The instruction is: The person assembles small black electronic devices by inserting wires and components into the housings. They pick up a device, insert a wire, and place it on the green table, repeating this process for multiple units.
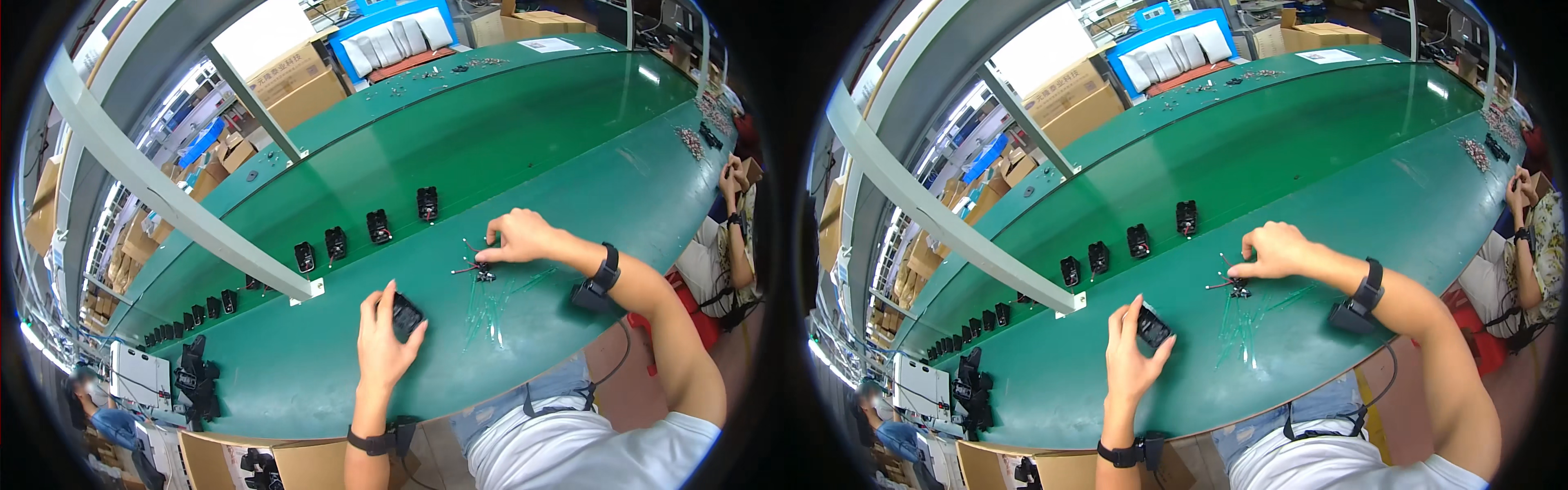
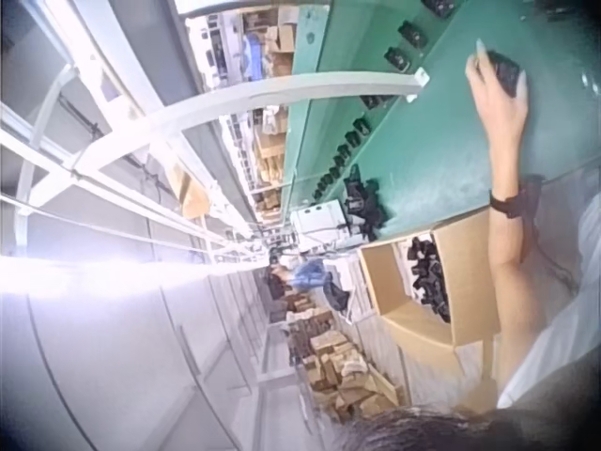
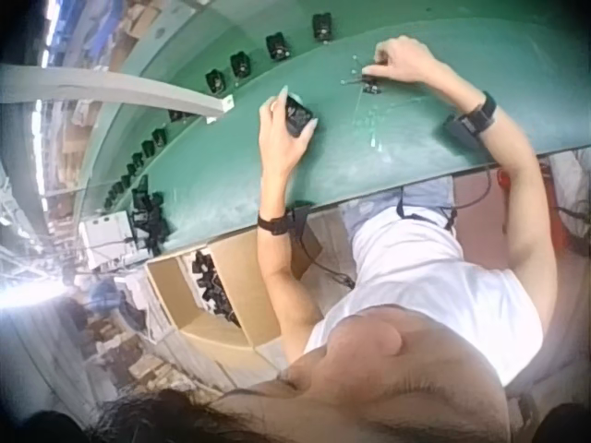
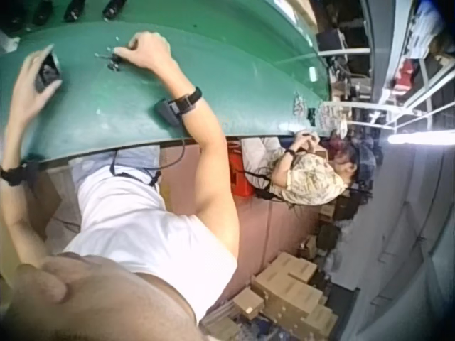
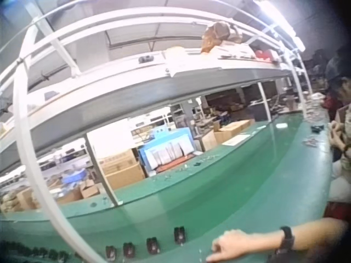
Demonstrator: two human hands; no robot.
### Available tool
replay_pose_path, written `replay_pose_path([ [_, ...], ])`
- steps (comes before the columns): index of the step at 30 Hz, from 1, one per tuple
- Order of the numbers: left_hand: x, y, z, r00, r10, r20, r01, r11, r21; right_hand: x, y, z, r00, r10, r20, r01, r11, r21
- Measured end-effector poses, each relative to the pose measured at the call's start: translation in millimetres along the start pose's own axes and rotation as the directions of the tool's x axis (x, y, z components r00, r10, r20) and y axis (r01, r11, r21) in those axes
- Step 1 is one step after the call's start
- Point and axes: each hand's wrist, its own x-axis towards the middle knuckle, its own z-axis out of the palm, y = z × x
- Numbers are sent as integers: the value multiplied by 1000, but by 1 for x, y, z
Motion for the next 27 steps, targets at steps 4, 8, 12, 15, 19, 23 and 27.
replay_pose_path([
  [4, 45, 31, 39, 990, 143, -6, -143, 990, 15, -9, -5, 17, 998, 15, -59, -12, 998, 57],
  [8, 64, 34, 78, 994, 101, -45, -107, 977, -183, -8, 8, 32, 982, -141, -130, 177, 926, 333],
  [12, 54, 28, 92, 998, 44, -36, -52, 952, -302, -14, 24, 29, 987, -144, -75, 154, 677, 719],
  [15, 52, 22, 92, 999, 28, -29, -35, 959, -282, -13, 31, 22, 985, -157, -72, 139, 476, 868],
  [19, 62, 39, 98, 995, 90, -42, -98, 958, -270, -22, 41, 11, 996, -83, 30, 6, 396, 918],
  [23, 49, 31, 92, 995, 76, -68, -88, 977, -193, -6, 40, 37, 975, -173, -142, 199, 379, 904],
  [27, 44, 49, 95, 990, -139, -6, 119, 872, -475, -16, 39, 25, 949, -197, -246, 312, 489, 815],
])
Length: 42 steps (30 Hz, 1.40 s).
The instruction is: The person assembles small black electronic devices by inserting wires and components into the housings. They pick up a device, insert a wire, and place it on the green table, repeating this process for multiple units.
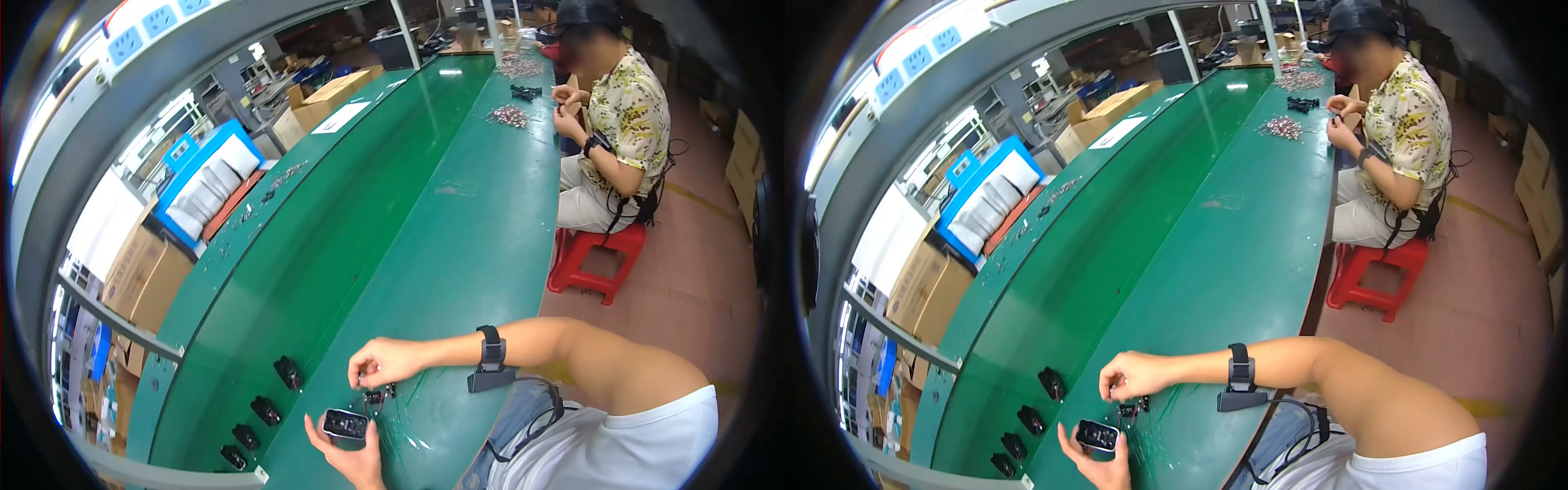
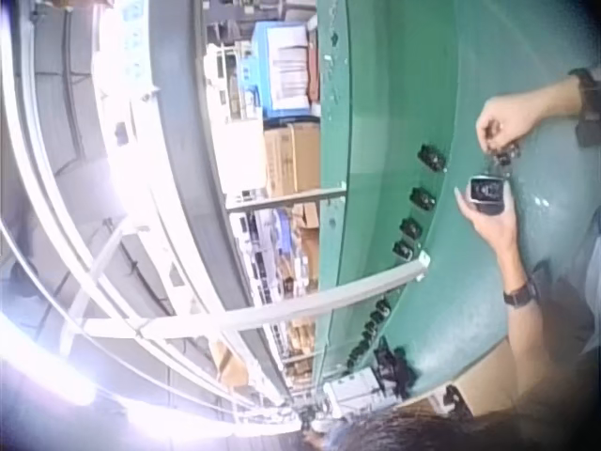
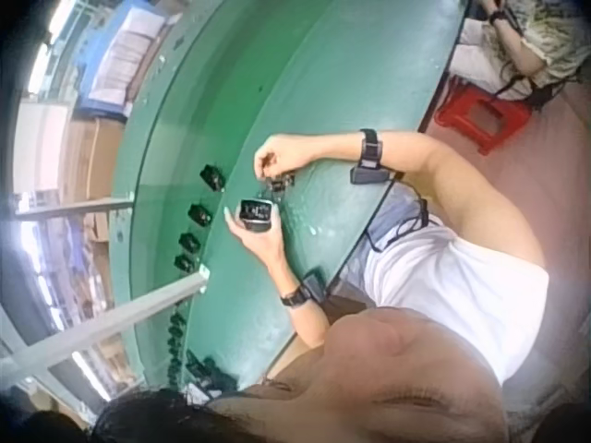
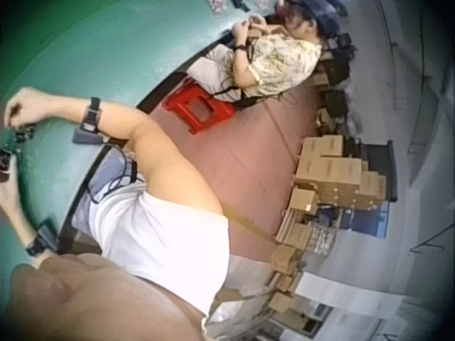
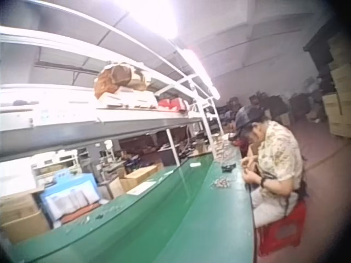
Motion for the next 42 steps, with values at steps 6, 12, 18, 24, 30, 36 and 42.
replay_pose_path([
  [6, -3, 7, 6, 997, -9, 76, 6, 999, 42, -6, -19, 0, 993, 98, -61, -95, 994, 57],
  [12, -5, -15, 11, 985, 119, 126, -116, 993, -35, -9, -23, 2, 997, 20, -69, -16, 998, 61],
  [18, -5, -9, 19, 996, 67, 66, -61, 993, -102, -11, -26, 3, 994, -92, -66, 99, 988, 118],
  [24, 3, 0, 17, 979, 180, 92, -179, 984, -19, -17, -46, 11, 966, -258, 30, 259, 949, -181],
  [30, 3, 1, 17, 974, 218, 63, -220, 975, 20, -20, -40, 27, 907, -419, 54, 417, 868, -268],
  [36, 2, -3, 18, 968, 244, 51, -247, 968, 55, -24, -40, 32, 917, -399, -4, 361, 833, -419],
  [42, 6, -3, 20, 968, 251, 26, -253, 965, 66, -23, -40, 27, 925, -376, -56, 339, 882, -328],
])
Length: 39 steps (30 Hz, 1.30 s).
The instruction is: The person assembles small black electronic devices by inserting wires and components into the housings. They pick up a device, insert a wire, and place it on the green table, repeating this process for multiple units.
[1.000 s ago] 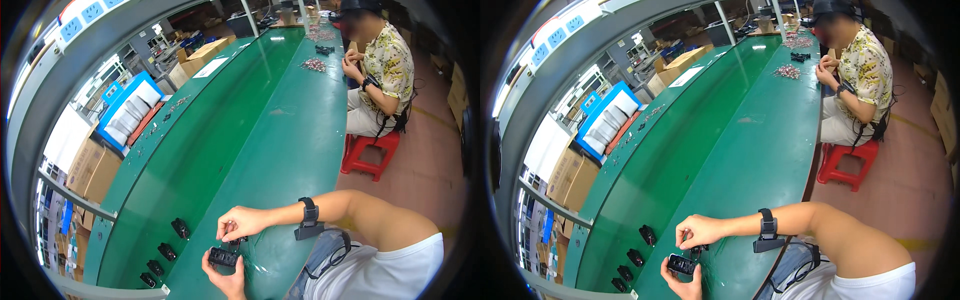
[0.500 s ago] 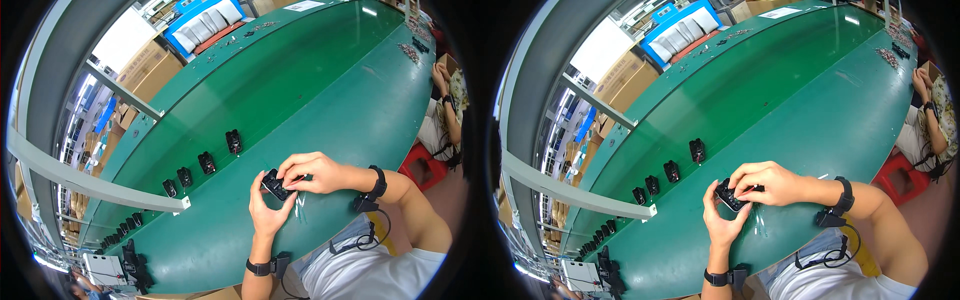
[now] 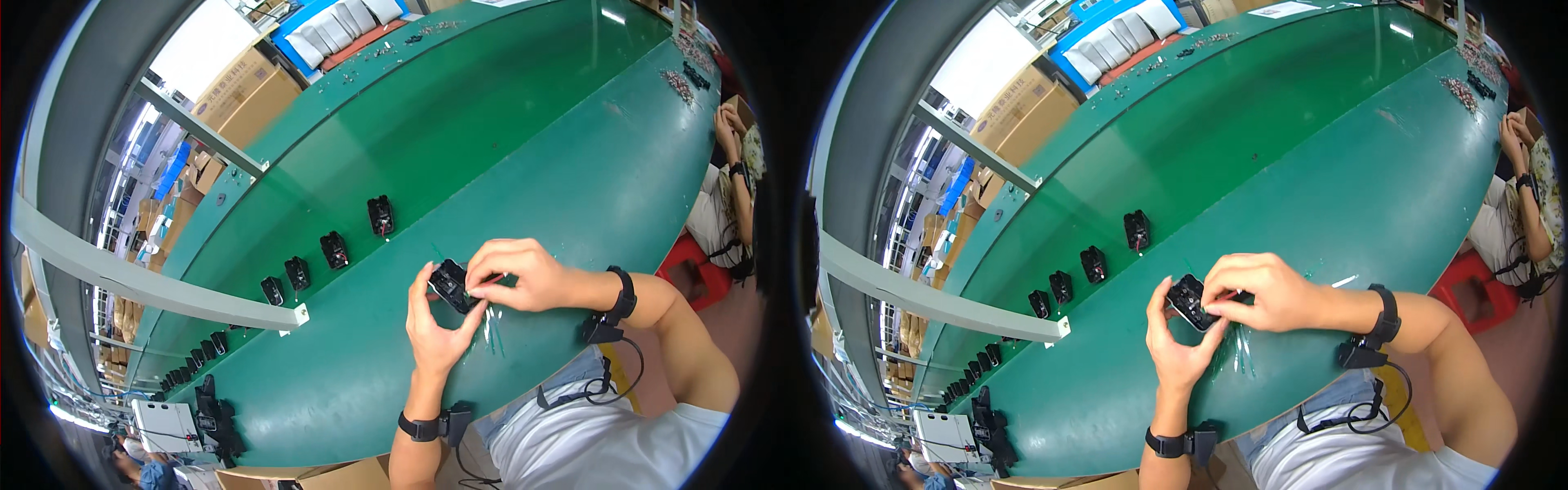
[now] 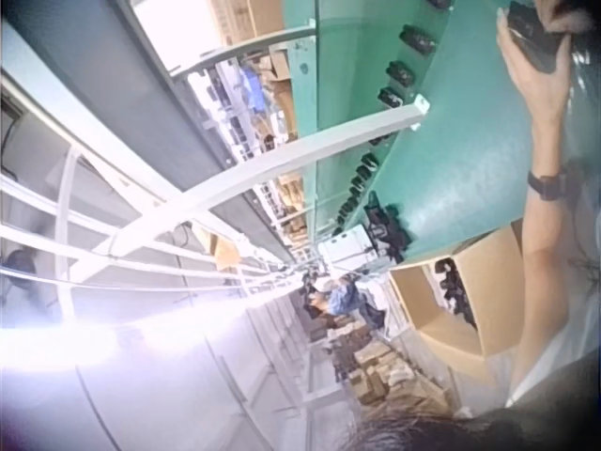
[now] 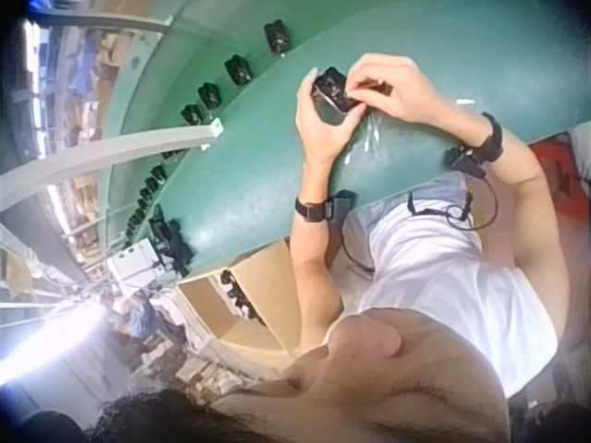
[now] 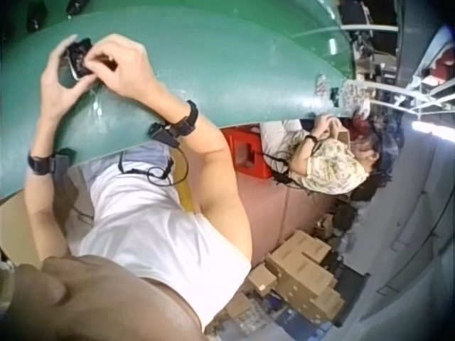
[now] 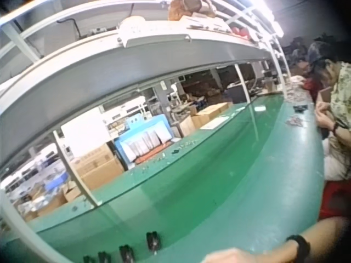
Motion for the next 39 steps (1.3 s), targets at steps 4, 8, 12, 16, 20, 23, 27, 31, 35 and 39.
replay_pose_path([
  [4, -2, 2, 1, 999, 52, -9, -51, 997, 49, -3, -3, -3, 998, 46, 53, -44, 998, -39],
  [8, 0, 4, -2, 991, 129, -23, -125, 983, 133, -4, -2, 1, 997, 48, 53, -46, 998, -53],
  [12, -1, 3, 2, 988, 152, -10, -149, 977, 150, -5, -2, -2, 999, 32, 34, -27, 991, -129],
  [16, -2, 0, 4, 987, 160, 4, -159, 976, 150, -5, 3, 1, 995, -90, 46, 98, 977, -189],
  [20, -1, 4, 4, 990, 138, 13, -138, 984, 116, -8, 1, 4, 998, -59, 33, 64, 985, -157],
  [23, -2, 3, 6, 996, 87, 19, -87, 995, 40, -9, 4, 6, 1000, 4, 20, -2, 996, -92],
  [27, 0, 4, 9, 998, 51, 40, -52, 999, 1, -16, 6, 11, 995, 93, -40, -93, 996, -13],
  [31, 2, 6, 10, 999, 23, 44, -21, 999, -33, -19, 11, 16, 985, 145, -95, -140, 989, 52],
  [35, 2, 8, 9, 997, 42, 70, -43, 999, 4, -18, 13, 15, 991, 112, -80, -112, 994, -1],
  [39, 6, 6, 10, 998, -21, 56, 22, 1000, -14, -16, 20, 6, 989, 148, -15, -146, 985, 96],
])
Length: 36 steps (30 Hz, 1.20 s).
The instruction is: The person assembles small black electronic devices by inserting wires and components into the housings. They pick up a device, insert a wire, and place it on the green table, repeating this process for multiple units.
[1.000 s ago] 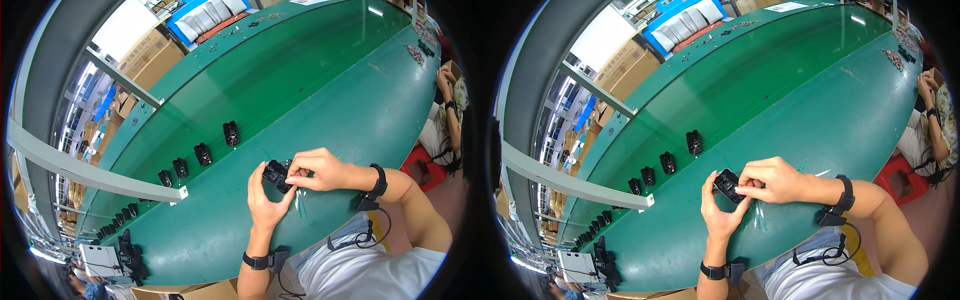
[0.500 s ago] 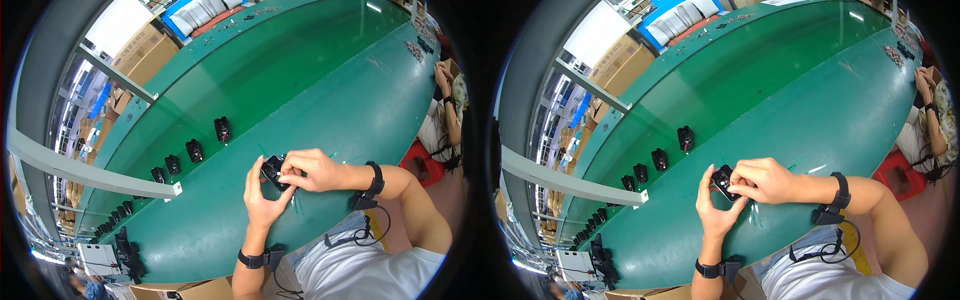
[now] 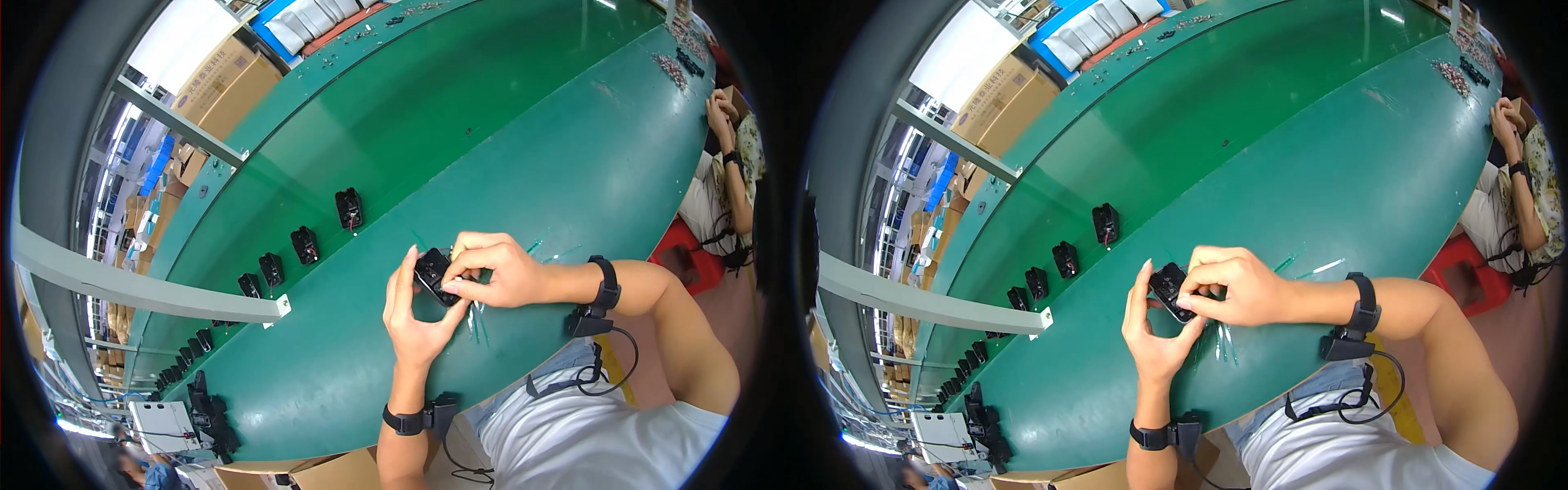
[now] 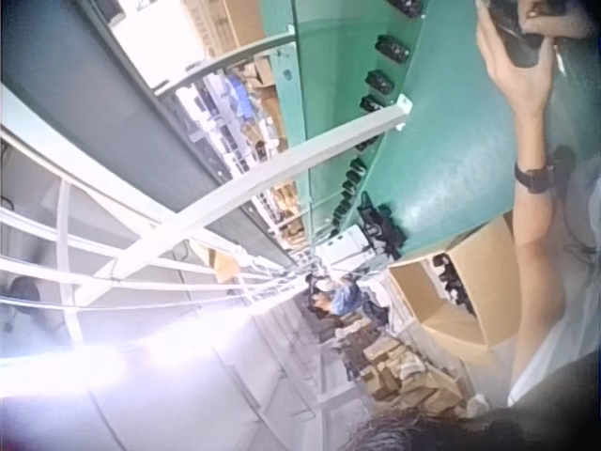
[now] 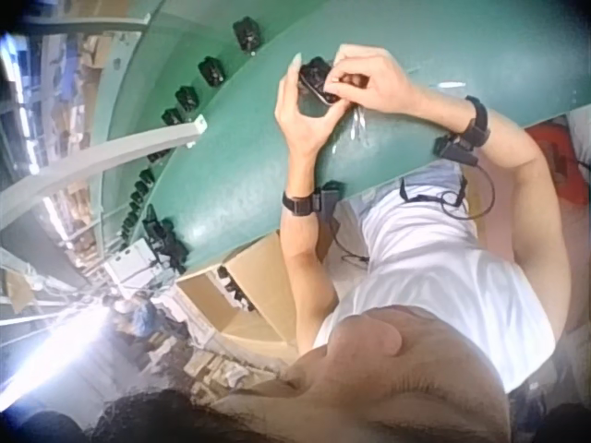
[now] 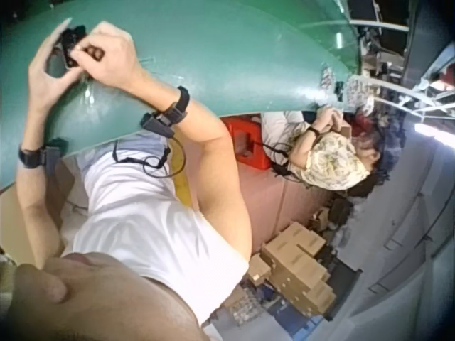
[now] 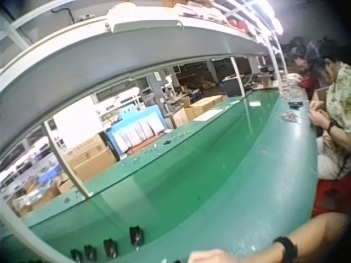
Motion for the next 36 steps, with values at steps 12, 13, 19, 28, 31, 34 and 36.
replay_pose_path([
  [12, 0, 6, 2, 993, 67, 94, -67, 998, -3, 3, 11, -18, 973, -10, 230, -12, 995, 97],
  [13, 0, 5, 2, 992, 68, 104, -66, 998, -21, 3, 12, -19, 965, 20, 260, -61, 986, 152],
  [19, -6, -1, 1, 994, 69, 79, -64, 996, -65, -1, 13, -13, 910, 201, 364, -348, 846, 403],
  [28, -11, 11, -4, 998, 57, -26, -58, 997, -49, 6, 6, -22, 858, 103, 503, -351, 832, 429],
  [31, -10, 6, -10, 992, 117, -37, -117, 993, -5, 11, -5, -22, 863, 58, 502, -308, 847, 432],
  [34, -12, 6, -8, 1000, 16, -14, -16, 1000, 18, 10, -4, -19, 865, 157, 477, -360, 855, 373],
  [36, -11, 5, -4, 999, 48, 12, -48, 999, 22, 5, 2, -14, 808, 323, 492, -533, 757, 378],
])
